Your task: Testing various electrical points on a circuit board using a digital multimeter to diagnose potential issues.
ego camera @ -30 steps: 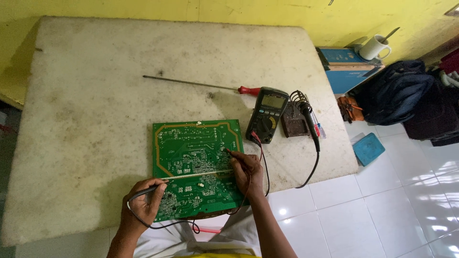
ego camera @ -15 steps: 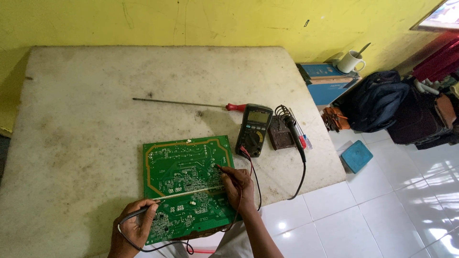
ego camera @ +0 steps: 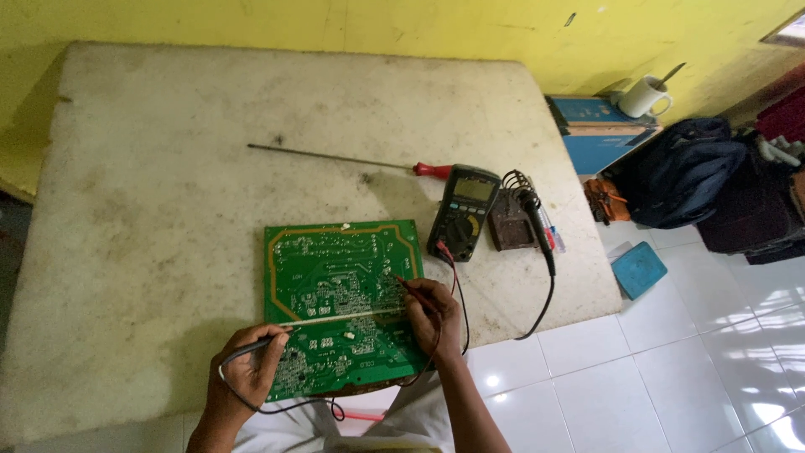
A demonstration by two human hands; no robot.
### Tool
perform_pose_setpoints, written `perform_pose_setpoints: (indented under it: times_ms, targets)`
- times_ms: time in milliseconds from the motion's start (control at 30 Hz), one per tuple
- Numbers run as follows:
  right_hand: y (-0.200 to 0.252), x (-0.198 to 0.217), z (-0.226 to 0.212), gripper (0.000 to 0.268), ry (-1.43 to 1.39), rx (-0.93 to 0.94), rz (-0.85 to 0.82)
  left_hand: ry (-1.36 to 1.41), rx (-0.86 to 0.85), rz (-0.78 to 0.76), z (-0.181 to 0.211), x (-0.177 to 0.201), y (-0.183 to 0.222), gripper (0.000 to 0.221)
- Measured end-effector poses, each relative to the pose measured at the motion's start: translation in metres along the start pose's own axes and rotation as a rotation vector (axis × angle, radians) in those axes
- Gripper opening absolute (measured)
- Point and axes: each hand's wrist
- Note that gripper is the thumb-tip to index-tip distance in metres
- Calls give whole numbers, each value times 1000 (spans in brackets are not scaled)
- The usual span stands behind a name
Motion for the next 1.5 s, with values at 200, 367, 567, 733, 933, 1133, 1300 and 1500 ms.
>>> perform_pose_setpoints:
  times_ms: [200,367,567,733,933,1133,1300,1500]
  targets:
    - [2,4,-18,20,70,-27,-37,41,27,-1,2,1,1,25]
    - [0,0,-8,18,69,-36,-38,18,-24,20,-1,0,1,22]
    - [-1,0,-16,19,135,3,-31,64,11,9,1,1,2,24]
    - [-2,0,-15,20,176,-26,-27,56,-2,13,2,0,2,22]
    - [-2,-2,-15,22,187,17,-13,27,-10,19,-2,-1,2,22]
    - [-2,-3,-13,17,99,2,-5,21,103,-21,-3,0,2,26]
    - [-3,-1,-15,20,85,109,-42,-78,49,-18,-22,-5,3,31]
    - [-4,-2,-10,17,97,125,0,-12,225,184,5,-21,7,27]
Point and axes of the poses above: each hand's wrist, its own y-axis away from the middle knuckle, its own x-axis out of the back of the hand, z = x × y
